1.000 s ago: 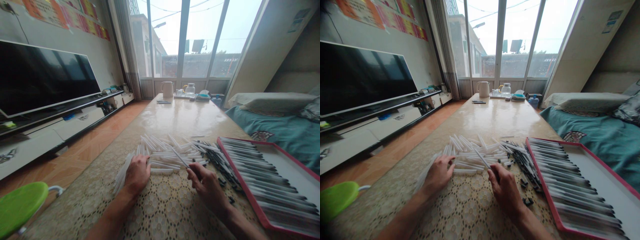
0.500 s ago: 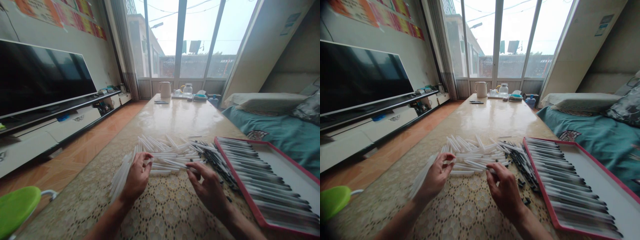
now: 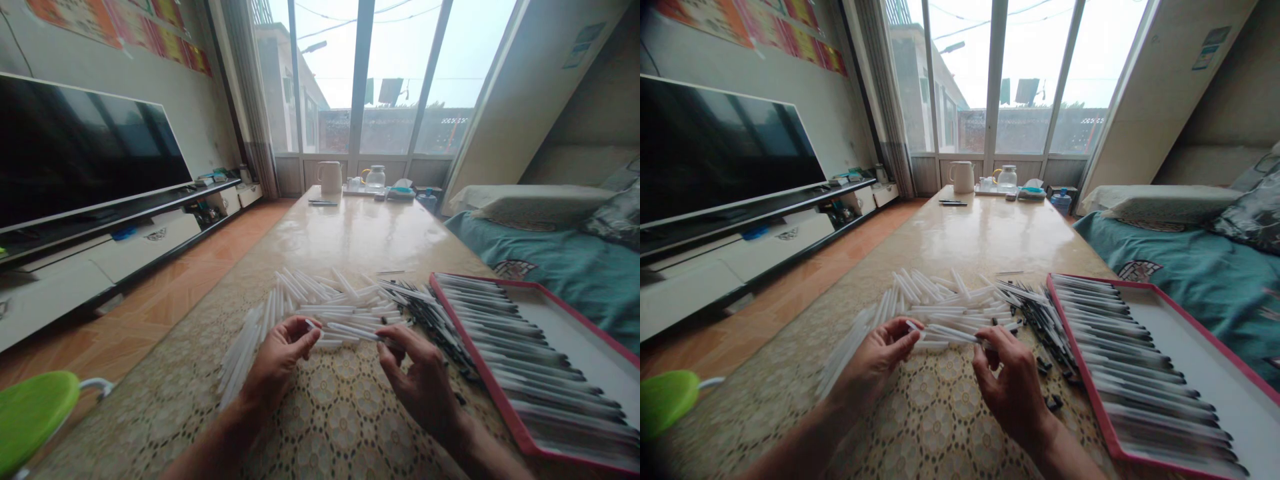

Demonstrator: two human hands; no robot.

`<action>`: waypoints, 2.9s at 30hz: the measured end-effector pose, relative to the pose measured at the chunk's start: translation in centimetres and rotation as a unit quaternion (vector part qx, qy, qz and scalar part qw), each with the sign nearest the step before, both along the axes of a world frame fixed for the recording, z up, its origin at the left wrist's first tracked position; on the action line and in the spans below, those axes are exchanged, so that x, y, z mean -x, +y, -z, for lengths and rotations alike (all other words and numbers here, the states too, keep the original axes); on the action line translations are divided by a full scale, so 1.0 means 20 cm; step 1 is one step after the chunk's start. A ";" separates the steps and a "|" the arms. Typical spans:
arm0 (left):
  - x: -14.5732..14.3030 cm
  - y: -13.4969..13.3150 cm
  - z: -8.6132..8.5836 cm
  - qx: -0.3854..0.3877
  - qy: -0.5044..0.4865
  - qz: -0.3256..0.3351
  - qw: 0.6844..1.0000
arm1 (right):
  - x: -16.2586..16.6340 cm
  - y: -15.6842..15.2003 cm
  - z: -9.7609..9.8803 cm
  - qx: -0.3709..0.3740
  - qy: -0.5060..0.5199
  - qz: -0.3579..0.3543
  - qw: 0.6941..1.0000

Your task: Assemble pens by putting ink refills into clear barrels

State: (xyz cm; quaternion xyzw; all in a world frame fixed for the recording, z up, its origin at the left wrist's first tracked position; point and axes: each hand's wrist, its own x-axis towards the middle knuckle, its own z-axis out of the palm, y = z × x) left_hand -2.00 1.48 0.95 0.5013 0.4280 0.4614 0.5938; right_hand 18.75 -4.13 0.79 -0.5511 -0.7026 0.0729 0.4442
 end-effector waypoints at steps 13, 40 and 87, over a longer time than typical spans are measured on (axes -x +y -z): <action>0.00 -0.03 0.00 -0.088 0.155 0.014 0.984 | -0.04 0.01 -0.01 0.002 -0.006 -0.004 1.000; -0.03 -0.02 0.07 0.058 0.016 0.060 0.996 | -0.02 0.01 0.05 0.070 -0.164 -0.100 0.979; -0.12 -0.06 0.08 0.005 0.006 0.041 0.999 | -0.67 0.13 -0.29 0.143 -0.221 0.205 0.943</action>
